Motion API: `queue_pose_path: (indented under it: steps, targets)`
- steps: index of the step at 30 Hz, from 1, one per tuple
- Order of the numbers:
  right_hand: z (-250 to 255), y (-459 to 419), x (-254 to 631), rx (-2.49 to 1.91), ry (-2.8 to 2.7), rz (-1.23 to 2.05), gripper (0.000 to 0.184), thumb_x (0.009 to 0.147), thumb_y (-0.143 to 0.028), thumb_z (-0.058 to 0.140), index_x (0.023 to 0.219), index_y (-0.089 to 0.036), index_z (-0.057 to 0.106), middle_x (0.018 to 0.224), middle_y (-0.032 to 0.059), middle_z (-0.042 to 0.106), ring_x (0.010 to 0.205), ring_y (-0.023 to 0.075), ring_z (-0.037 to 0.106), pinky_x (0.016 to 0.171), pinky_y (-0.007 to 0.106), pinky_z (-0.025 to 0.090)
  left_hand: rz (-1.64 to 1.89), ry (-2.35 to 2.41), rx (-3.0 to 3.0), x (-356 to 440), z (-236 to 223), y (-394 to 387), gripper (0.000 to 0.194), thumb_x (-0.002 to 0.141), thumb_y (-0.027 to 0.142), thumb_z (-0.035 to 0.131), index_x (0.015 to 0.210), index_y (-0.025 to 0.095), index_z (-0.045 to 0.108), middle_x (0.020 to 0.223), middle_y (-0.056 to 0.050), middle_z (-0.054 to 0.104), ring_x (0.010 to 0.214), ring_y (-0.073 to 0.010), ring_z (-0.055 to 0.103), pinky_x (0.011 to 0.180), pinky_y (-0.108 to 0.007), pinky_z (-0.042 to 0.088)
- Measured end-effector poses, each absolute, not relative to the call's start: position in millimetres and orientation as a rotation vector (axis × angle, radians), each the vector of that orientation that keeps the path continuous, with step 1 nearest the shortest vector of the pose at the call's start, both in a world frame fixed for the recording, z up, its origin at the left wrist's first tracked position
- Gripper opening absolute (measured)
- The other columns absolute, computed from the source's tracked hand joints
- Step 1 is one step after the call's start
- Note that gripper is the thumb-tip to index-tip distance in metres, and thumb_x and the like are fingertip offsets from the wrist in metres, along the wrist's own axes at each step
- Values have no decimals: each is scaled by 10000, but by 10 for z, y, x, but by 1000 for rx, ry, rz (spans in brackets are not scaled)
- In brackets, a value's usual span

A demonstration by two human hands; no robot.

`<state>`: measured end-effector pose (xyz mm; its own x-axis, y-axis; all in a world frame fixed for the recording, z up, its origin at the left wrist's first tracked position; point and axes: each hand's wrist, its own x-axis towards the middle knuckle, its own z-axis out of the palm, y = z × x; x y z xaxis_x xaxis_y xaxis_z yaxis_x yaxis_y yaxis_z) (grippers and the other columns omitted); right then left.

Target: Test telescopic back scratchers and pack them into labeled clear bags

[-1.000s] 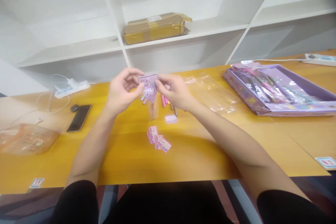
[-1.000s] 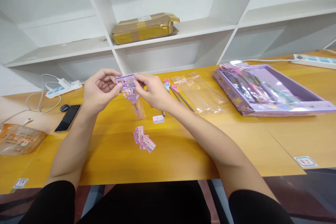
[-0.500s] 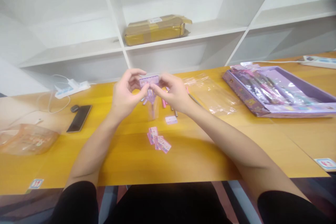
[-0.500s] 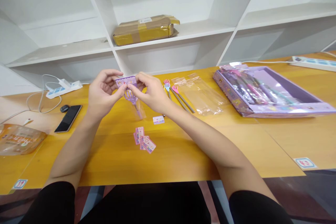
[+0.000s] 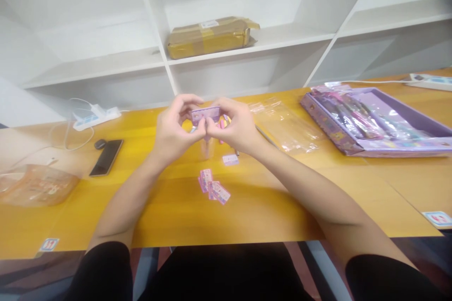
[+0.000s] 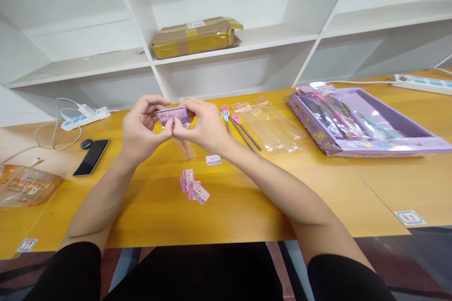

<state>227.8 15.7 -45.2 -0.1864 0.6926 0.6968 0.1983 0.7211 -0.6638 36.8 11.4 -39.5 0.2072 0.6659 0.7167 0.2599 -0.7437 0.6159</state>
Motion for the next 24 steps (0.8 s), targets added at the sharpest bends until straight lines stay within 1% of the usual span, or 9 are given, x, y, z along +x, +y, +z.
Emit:
queue_pose_path:
  steps: [7,11,16,21,24]
  targets:
    - [-421,144,2283,-793,-1742,543,73,807,-284,681,830,-216,668,749,-1,650,719,159,551,690,313,439,1555,887,2139,358,-377,114,431,794,131,809,1199,242,710,1092,-32,724,887,-142,691,828,-292,635]
    - [-423,144,2274,-817,-1733,523,81,803,-284,676,783,-221,630,728,-3,644,705,156,545,676,311,433,1566,908,2128,370,-375,115,411,799,147,809,1187,242,709,1087,-35,721,901,-152,692,812,-295,631]
    - [-418,128,2265,-803,-1714,516,108,817,-281,667,753,-225,600,723,2,629,712,158,558,670,308,438,1577,928,2126,375,-374,112,416,789,140,803,1183,236,710,1060,-30,711,887,-149,681,806,-293,621]
    - [-423,122,2253,-808,-1700,525,95,824,-262,669,755,-228,613,736,9,663,714,165,593,665,307,461,1584,943,2134,362,-378,122,433,772,121,785,1180,241,705,1051,-18,717,867,-142,675,789,-288,598]
    - [-432,130,2251,-807,-1696,537,80,819,-225,666,751,-225,624,738,7,681,699,160,607,673,307,477,1583,970,2136,336,-367,132,433,773,131,791,1179,248,694,988,-3,690,823,-137,657,749,-281,582]
